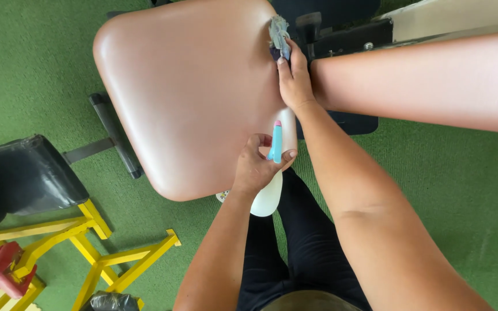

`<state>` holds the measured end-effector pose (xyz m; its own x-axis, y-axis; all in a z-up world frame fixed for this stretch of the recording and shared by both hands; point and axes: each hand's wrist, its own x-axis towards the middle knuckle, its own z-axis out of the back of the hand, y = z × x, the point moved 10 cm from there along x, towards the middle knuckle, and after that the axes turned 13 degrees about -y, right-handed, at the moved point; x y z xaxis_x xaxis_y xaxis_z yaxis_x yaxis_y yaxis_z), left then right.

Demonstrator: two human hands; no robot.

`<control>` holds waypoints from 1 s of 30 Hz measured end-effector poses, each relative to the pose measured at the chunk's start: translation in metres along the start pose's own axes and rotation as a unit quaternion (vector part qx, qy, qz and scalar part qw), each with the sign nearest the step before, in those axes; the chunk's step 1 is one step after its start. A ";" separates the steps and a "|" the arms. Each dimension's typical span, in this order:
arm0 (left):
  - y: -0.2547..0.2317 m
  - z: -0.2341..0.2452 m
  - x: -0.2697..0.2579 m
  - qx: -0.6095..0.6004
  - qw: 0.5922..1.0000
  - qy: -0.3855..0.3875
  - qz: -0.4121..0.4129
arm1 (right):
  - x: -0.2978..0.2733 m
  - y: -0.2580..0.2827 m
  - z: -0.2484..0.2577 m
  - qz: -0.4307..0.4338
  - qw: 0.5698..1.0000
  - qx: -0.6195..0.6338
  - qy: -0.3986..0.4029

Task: The person is cleaning various parts of a gym exercise machine using a spray bottle and a cloth.

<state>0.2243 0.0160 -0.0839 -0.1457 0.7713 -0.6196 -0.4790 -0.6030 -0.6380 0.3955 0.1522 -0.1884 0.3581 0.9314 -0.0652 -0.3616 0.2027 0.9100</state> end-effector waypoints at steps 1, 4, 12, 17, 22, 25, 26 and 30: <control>0.000 0.000 -0.001 0.002 1.000 0.001 0.002 | -0.023 0.004 0.009 -0.003 1.000 0.000 0.000; 0.002 -0.001 0.000 0.015 1.000 -0.006 -0.004 | -0.095 0.011 0.042 -0.052 0.997 0.052 -0.017; 0.011 -0.005 -0.004 -0.001 1.000 0.007 -0.008 | -0.173 -0.053 0.055 -0.291 0.956 0.038 -0.010; 0.001 0.004 -0.005 0.029 0.999 0.015 0.026 | -0.022 0.000 0.008 -0.018 0.998 -0.008 -0.056; 0.007 0.003 -0.002 0.001 0.999 0.025 0.021 | 0.006 -0.012 -0.004 -0.089 0.996 -0.009 0.007; 0.013 0.002 -0.001 0.024 0.999 0.021 -0.008 | -0.063 -0.072 0.017 -0.234 0.966 -0.104 0.038; 0.017 0.001 0.001 0.033 0.999 0.019 -0.008 | -0.085 -0.069 0.027 -0.237 0.965 -0.100 0.044; 0.016 -0.002 0.001 0.029 0.999 0.045 0.001 | -0.205 -0.103 0.067 -0.332 0.926 -0.158 0.080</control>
